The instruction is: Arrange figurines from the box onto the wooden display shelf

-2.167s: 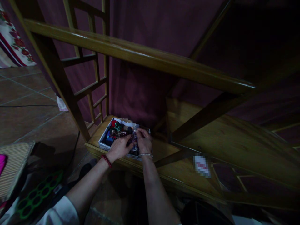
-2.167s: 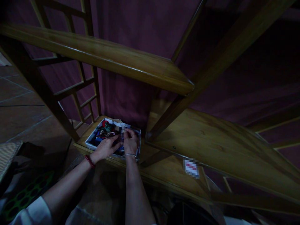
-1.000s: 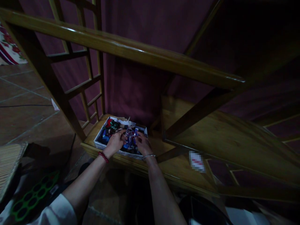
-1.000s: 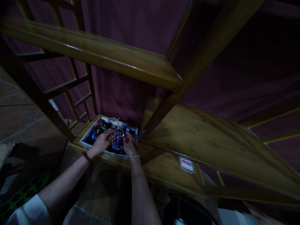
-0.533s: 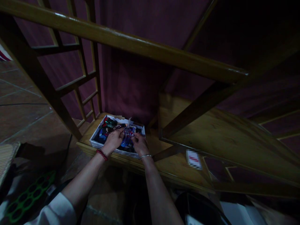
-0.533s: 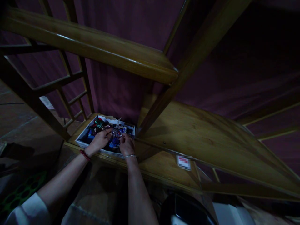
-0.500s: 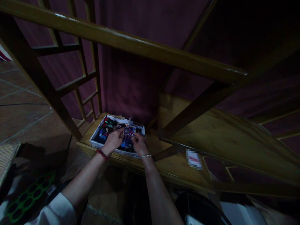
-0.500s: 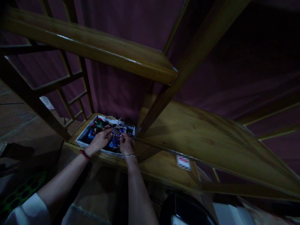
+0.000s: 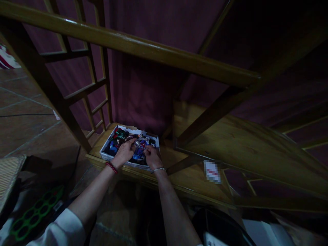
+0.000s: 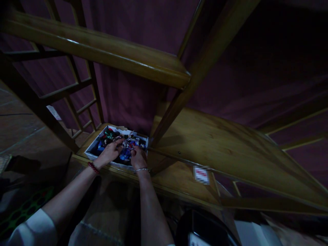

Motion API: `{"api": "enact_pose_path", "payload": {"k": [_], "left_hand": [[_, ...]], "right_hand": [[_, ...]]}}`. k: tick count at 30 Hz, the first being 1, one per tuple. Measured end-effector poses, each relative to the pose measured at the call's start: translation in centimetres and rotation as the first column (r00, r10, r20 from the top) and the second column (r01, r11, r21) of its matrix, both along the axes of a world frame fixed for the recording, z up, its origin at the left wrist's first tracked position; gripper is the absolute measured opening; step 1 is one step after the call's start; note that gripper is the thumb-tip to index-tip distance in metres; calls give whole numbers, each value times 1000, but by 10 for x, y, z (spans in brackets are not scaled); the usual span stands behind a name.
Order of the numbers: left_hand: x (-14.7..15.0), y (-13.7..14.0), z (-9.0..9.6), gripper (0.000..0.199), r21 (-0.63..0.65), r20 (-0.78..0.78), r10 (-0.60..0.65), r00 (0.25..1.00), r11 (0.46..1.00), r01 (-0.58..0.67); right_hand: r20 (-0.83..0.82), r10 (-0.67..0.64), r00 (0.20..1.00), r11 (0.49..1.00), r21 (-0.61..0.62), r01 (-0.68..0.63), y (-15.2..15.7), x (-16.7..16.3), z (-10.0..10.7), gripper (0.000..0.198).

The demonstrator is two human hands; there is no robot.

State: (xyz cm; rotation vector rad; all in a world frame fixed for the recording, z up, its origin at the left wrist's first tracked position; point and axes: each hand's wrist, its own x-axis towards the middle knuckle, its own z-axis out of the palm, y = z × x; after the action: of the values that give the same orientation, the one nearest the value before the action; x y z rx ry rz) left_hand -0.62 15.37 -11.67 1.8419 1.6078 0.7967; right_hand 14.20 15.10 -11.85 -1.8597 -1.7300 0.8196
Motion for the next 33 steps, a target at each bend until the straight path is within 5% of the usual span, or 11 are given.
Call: {"api": "enact_pose_path", "payload": {"k": [6, 16, 25, 33], "left_hand": [[2, -4, 1, 41, 29, -25, 13, 1000, 999, -12], [16, -9, 6, 49, 63, -279, 67, 958, 997, -52], [21, -17, 9, 56, 29, -382, 96, 919, 995, -92], [20, -20, 11, 52, -77, -444, 33, 895, 994, -74]], "right_hand": [[51, 22, 998, 1000, -15, -21, -1, -3, 3, 29], [216, 99, 971, 995, -29, -95, -6, -3, 12, 36], [138, 0, 990, 997, 74, -10, -1, -4, 6, 38], [96, 6, 995, 1000, -21, -4, 6, -8, 7, 45]]}}
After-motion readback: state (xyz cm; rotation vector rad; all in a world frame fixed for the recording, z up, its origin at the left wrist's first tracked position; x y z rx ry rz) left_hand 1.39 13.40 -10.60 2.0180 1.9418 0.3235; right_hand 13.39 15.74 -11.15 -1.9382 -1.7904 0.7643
